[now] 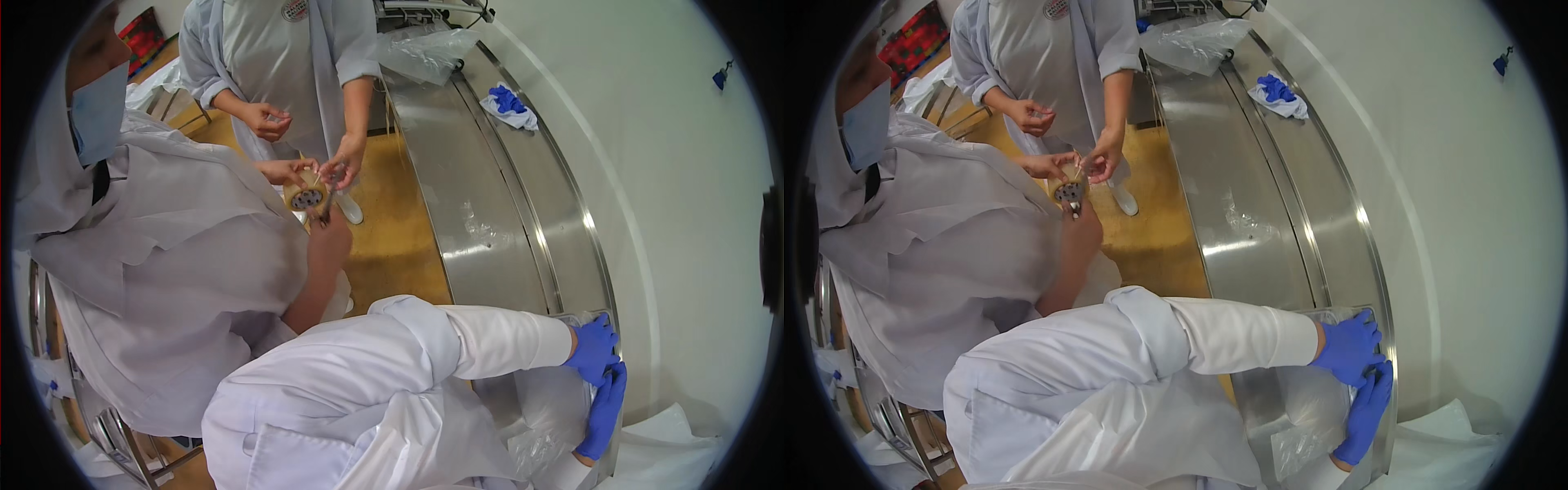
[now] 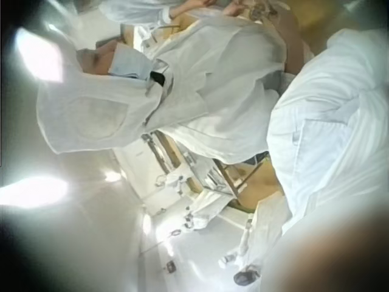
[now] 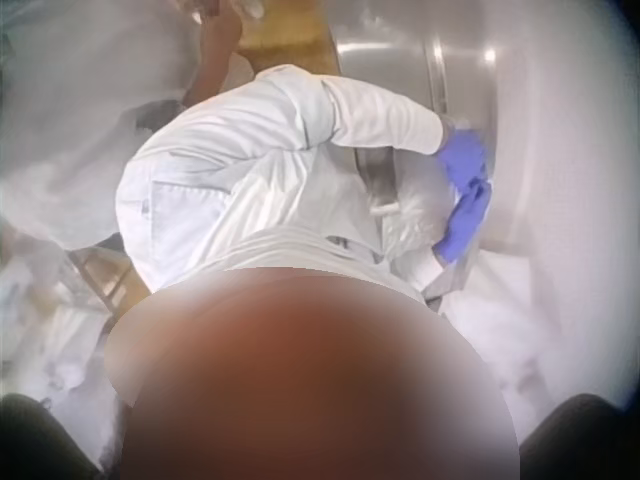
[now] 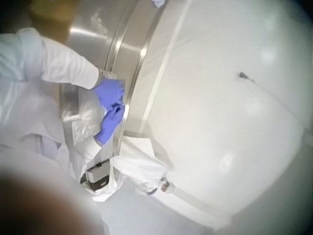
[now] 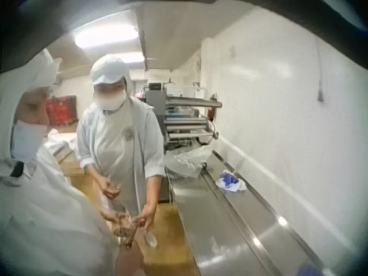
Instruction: The person places a plastic bag on a digital scale, adjusts the scale, and then removes the bag. They repeat this process with another bag, ensuring each is weighed accurately.
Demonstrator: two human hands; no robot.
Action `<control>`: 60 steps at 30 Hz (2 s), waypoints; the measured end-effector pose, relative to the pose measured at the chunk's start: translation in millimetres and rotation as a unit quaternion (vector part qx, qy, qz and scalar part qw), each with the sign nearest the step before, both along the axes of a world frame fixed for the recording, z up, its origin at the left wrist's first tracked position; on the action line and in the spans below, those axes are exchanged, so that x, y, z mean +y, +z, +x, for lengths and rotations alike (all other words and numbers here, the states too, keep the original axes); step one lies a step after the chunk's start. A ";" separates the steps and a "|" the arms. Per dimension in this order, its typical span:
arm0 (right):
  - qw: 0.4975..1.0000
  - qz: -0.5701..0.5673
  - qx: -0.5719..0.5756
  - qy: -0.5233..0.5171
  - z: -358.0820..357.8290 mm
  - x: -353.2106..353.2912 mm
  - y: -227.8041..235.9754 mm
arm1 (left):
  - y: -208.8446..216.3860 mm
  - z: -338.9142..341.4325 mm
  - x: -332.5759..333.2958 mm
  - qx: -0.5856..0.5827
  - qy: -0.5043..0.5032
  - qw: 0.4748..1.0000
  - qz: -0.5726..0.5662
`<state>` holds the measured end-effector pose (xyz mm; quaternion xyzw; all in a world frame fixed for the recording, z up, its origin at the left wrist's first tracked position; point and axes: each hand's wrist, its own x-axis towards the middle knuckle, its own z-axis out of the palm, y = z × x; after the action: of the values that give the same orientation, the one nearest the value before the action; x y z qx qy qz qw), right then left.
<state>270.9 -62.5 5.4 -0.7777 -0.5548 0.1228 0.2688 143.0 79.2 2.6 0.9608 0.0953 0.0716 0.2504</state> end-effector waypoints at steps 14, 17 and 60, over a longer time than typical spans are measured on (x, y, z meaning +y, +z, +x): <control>1.000 -0.011 0.013 0.022 4.6 -0.2 0.0 | -22.8 21.4 -10.0 -0.079 0.080 0.993 0.034; 1.000 -0.022 -0.007 -0.010 5.3 3.0 1.4 | -18.2 20.0 1.3 -0.148 0.089 0.984 0.033; 0.992 -0.072 -0.011 -0.107 -0.5 -4.2 -3.0 | -183.9 -189.5 -46.8 -0.008 0.436 0.861 -0.261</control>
<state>270.5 -66.7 2.4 -0.8510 -0.4612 0.1247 0.2179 -46.5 32.4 -181.3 0.7201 0.5173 0.1534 0.4362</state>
